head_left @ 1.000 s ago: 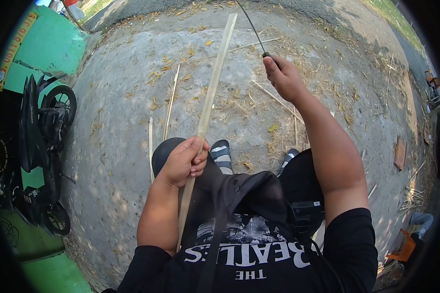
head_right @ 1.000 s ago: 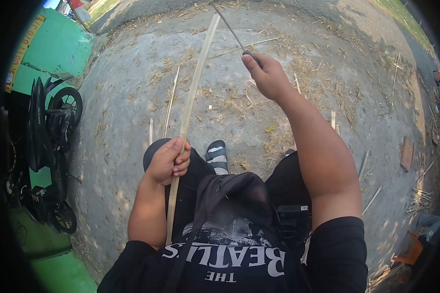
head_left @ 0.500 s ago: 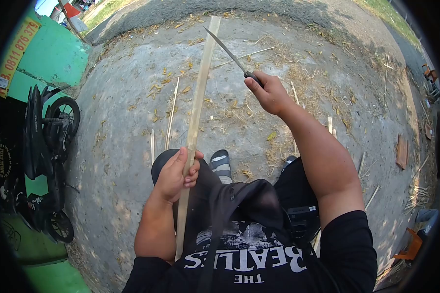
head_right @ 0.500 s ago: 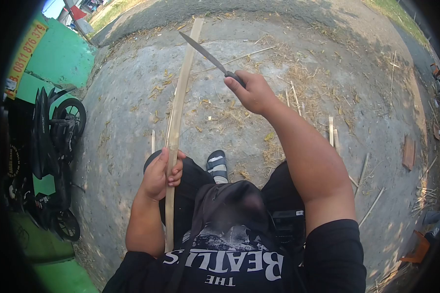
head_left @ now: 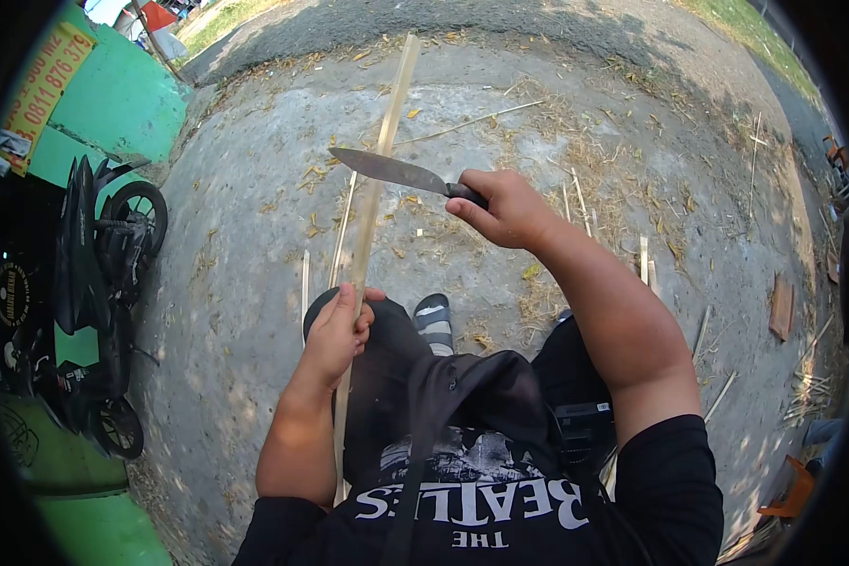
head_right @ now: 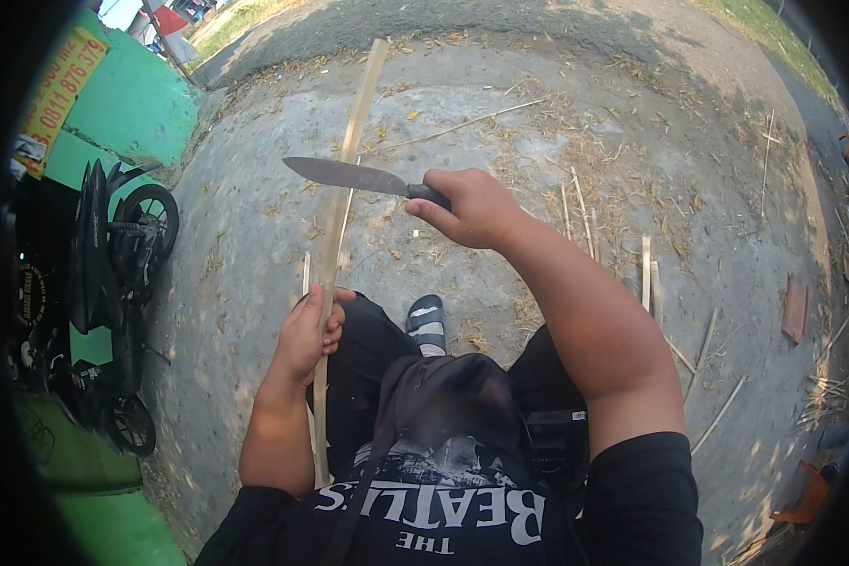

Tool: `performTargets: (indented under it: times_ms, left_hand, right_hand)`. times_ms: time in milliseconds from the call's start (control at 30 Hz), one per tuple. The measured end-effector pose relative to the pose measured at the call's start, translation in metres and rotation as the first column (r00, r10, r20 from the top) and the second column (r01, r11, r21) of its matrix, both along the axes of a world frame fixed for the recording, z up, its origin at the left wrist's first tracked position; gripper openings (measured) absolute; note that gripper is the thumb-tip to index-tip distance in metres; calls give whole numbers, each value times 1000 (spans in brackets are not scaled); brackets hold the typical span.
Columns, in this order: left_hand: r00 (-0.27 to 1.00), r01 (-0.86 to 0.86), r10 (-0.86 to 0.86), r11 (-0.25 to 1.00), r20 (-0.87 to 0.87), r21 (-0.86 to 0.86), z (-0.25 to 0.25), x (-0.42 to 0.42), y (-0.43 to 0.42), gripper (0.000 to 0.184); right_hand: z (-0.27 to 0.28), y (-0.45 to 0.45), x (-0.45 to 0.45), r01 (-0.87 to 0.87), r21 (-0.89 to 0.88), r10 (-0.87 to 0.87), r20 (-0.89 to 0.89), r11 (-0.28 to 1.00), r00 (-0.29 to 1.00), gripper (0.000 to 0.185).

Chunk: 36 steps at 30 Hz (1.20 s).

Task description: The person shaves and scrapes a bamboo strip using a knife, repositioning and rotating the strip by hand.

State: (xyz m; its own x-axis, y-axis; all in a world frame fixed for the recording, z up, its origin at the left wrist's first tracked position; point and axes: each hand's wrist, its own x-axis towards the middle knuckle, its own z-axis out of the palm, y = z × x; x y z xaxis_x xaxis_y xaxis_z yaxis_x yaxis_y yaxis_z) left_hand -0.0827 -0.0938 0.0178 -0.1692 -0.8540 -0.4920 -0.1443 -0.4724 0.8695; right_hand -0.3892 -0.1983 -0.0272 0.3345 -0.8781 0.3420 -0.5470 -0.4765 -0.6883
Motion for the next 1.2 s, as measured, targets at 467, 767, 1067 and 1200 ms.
performTargets:
  times_ms: [467, 767, 1067, 1200]
  left_hand:
    - [988, -22, 68, 951, 136, -309, -44, 3, -4, 34]
    - [895, 129, 132, 838, 427, -531, -52, -7, -4, 43]
    - [864, 161, 145, 828, 482, -538, -48, -7, -4, 38]
    - [824, 252, 88, 827, 560, -502, -43, -5, 0, 36]
  right_hand:
    - [1, 9, 19, -208, -25, 202, -141, 978, 969, 47]
    - [3, 8, 27, -200, 30, 201, -258, 979, 945, 55]
    - [-5, 10, 39, -187, 159, 220, -228, 969, 949, 57]
    - [-19, -13, 21, -64, 237, 89, -94, 969, 992, 51]
